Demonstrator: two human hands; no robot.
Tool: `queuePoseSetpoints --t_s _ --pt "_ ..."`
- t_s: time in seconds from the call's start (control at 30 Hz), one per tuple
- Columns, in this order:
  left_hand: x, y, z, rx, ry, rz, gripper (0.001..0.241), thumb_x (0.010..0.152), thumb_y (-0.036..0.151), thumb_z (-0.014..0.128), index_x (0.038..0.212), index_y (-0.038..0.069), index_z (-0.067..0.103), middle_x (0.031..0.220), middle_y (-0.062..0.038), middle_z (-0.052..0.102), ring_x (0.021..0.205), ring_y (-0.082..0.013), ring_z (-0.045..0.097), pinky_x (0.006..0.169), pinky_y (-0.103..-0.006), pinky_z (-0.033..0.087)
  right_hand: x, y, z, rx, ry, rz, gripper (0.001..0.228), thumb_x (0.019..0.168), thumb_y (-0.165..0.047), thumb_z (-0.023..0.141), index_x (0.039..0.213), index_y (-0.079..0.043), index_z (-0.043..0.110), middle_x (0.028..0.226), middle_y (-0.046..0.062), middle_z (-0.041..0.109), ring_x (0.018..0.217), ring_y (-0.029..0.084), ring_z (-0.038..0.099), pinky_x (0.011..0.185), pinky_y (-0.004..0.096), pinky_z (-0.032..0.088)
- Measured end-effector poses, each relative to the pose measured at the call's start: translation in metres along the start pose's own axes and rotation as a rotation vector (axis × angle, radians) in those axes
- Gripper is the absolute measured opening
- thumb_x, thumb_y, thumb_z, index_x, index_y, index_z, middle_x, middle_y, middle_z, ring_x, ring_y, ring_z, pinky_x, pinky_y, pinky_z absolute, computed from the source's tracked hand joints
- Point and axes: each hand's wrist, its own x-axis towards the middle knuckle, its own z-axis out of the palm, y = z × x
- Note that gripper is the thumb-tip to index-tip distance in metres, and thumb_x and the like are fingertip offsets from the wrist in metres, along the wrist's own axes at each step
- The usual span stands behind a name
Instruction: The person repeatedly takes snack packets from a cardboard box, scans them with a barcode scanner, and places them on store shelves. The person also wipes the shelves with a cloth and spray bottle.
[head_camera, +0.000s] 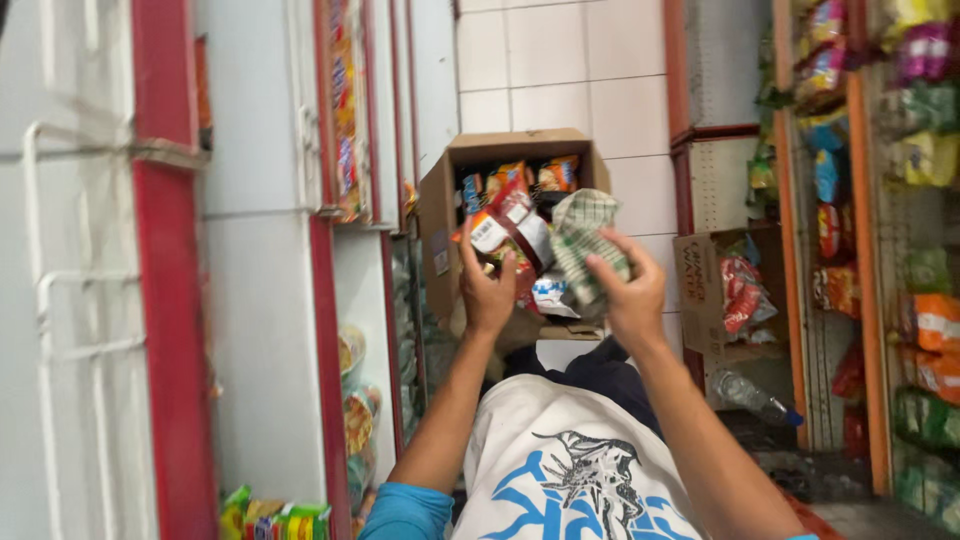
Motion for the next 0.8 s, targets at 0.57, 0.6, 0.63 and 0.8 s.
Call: queuePoseSetpoints --t_s 0.57,0.6,0.63,0.8 --pt "-0.02 0.138 0.113 -0.415 -0.849 0.164 0.076 0.095 -0.008 0.067 0.159 0.002 0.029 0.127 -0.017 0.068 0.11 -0.0177 0.069 0.093 -0.0316 0.059 -0.012 -0.083 -0.102 -0.808 0.373 -0.848 0.043 0.099 -0.009 0.062 0.141 -0.004 0.061 0.161 0.03 0.038 0.146 0.045 0.047 0.12 0.049 0.043" --pt "-0.023 0.138 0.12 -0.421 -0.847 0.19 0.075 0.095 -0.009 0.067 0.159 0.003 0.03 0.129 -0.018 0.067 0.11 -0.0189 0.069 0.094 -0.0323 0.059 -0.014 -0.078 -0.107 -0.797 0.426 -0.84 0.042 0.099 -0.009 0.063 0.141 -0.004 0.06 0.16 0.03 0.039 0.144 0.044 0.049 0.118 0.048 0.045" --pt "-0.024 0.139 0.128 -0.409 -0.82 0.081 0.076 0.094 -0.009 0.065 0.159 0.003 0.03 0.127 -0.018 0.067 0.106 -0.0184 0.069 0.089 -0.0326 0.06 -0.018 -0.072 -0.111 -0.894 0.441 -0.917 0.041 0.098 -0.007 0.064 0.138 -0.006 0.062 0.156 0.028 0.042 0.143 0.045 0.049 0.119 0.05 0.044" --pt "-0.008 0.142 0.165 -0.581 -0.665 -0.114 0.08 0.093 -0.009 0.064 0.161 0.007 0.025 0.129 -0.021 0.064 0.104 -0.0193 0.07 0.09 -0.0338 0.061 -0.043 -0.042 -0.141 -1.034 0.209 -1.007 0.041 0.091 0.006 0.064 0.127 -0.01 0.072 0.138 0.019 0.064 0.133 0.04 0.061 0.11 0.047 0.055"
